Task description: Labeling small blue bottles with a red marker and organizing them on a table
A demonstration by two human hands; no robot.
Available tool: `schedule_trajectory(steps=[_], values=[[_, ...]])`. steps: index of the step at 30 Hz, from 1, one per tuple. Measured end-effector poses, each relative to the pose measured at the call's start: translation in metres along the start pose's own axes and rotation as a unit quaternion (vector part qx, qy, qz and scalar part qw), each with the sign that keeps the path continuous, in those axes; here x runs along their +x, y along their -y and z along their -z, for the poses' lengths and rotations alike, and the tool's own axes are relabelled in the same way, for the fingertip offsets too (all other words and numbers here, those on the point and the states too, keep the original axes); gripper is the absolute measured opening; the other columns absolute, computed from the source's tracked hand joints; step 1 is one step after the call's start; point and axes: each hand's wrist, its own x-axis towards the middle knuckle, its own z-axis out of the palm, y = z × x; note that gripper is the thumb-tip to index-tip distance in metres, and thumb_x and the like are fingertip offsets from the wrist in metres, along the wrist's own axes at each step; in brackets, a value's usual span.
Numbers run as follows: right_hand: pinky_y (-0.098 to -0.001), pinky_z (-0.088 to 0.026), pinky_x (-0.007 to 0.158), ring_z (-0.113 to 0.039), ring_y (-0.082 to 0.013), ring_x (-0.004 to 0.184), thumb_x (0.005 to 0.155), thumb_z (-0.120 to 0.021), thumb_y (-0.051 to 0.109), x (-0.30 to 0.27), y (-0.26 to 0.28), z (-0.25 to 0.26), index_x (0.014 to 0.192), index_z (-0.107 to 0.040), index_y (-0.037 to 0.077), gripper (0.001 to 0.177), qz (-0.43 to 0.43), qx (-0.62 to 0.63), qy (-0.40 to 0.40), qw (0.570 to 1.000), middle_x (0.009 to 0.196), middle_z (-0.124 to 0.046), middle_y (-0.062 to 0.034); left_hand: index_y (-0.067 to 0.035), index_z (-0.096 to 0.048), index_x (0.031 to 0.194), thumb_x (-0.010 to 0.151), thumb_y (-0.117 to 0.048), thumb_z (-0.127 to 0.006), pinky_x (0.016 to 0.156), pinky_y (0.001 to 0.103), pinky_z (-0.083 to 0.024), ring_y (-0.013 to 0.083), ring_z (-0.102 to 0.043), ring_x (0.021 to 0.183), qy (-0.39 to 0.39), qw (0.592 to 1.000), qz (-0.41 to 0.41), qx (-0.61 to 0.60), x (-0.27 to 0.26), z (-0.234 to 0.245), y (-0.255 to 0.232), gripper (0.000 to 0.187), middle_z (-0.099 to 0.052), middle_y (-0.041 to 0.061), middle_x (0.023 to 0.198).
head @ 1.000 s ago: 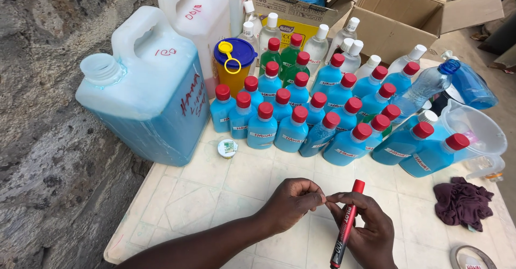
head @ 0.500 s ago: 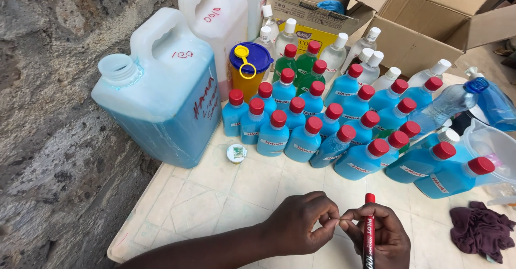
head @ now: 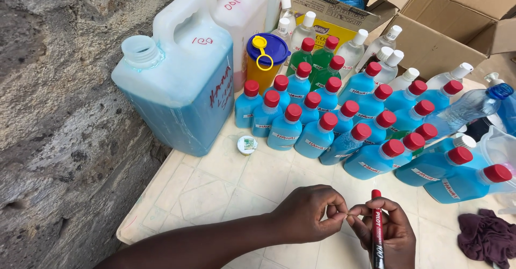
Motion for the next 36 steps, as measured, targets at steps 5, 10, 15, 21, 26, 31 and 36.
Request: schedule_trajectory(steps=[5,10,15,21,26,31,36], values=[[-0.0278,-0.062,0.081,-0.075,-0.0198,0.085,0.073,-0.08,-0.011,-0.024,0.027,-0.026,0.11,-0.06,0.001,0.044,0.155,-0.119,-0.049,0.979,0.096,-0.076,-0.0184,-0.012,-0.072,0.097,0.09,-0.03,-0.072,0.064,0.026,-0.045,0.0073,-0.055,0.073,0.033,0.965,0.213,-0.15,0.007,0.004,-0.011,0.019,-0.069,-0.003,0.085],[-0.0326,-0.067,0.087,-0.08,-0.0243,0.097,0.075,-0.081,-0.005,-0.023,0.027,-0.02,0.107,-0.062,0.003,0.038,0.258,-0.224,-0.018,0.94,0.103,-0.076,-0.0154,-0.009,-0.076,0.1,0.089,-0.034,-0.075,0.077,0.026,-0.052,0.0081,-0.062,0.084,0.046,0.951,0.23,-0.2,0.009,0.002,-0.002,0.027,-0.075,0.0,0.094],[-0.033,-0.069,0.088,-0.081,-0.0264,0.096,0.077,-0.078,-0.008,-0.021,0.025,-0.018,0.105,-0.063,0.003,0.034,0.284,-0.179,0.007,0.942,0.1,-0.077,-0.0174,-0.005,-0.077,0.104,0.09,-0.024,-0.076,0.065,0.025,-0.046,0.0096,-0.055,0.071,0.06,0.904,0.332,-0.263,0.013,0.008,-0.009,0.023,-0.071,0.003,0.085],[-0.0366,-0.071,0.089,-0.079,-0.028,0.098,0.075,-0.078,-0.01,-0.026,0.029,-0.022,0.103,-0.064,0.002,0.033,0.177,-0.124,-0.015,0.976,0.097,-0.073,-0.0161,-0.006,-0.076,0.098,0.091,-0.021,-0.074,0.072,0.027,-0.055,0.009,-0.067,0.08,0.047,0.945,0.259,-0.192,0.008,-0.003,0.006,0.016,-0.076,0.003,0.089],[-0.034,-0.068,0.088,-0.078,-0.0242,0.093,0.073,-0.082,-0.009,-0.022,0.039,-0.027,0.104,-0.065,0.004,0.037,0.072,-0.152,-0.035,0.985,0.095,-0.076,-0.0156,-0.009,-0.073,0.093,0.093,-0.017,-0.074,0.054,0.027,-0.047,0.0089,-0.059,0.064,0.038,0.987,0.153,-0.038,0.005,-0.002,-0.005,0.008,-0.069,0.002,0.079],[-0.0318,-0.064,0.09,-0.076,-0.0216,0.091,0.074,-0.081,-0.012,-0.017,0.035,-0.023,0.103,-0.063,0.004,0.038,0.057,-0.073,-0.031,0.995,0.092,-0.076,-0.0167,-0.009,-0.067,0.095,0.093,-0.013,-0.074,0.057,0.032,-0.046,0.0158,-0.06,0.068,0.026,0.999,0.035,0.025,0.001,-0.003,0.003,0.008,-0.065,0.005,0.084],[-0.0247,-0.034,0.042,-0.053,-0.0126,0.057,0.077,-0.08,-0.007,-0.014,0.035,-0.017,0.109,-0.059,0.01,0.042,-0.016,0.025,-0.015,0.999,0.088,-0.076,-0.0166,-0.004,-0.061,0.104,0.099,-0.007,-0.07,0.051,0.034,-0.046,0.0262,-0.061,0.068,-0.008,0.981,-0.145,0.126,0.0,0.0,0.0,0.011,-0.062,0.012,0.093]])
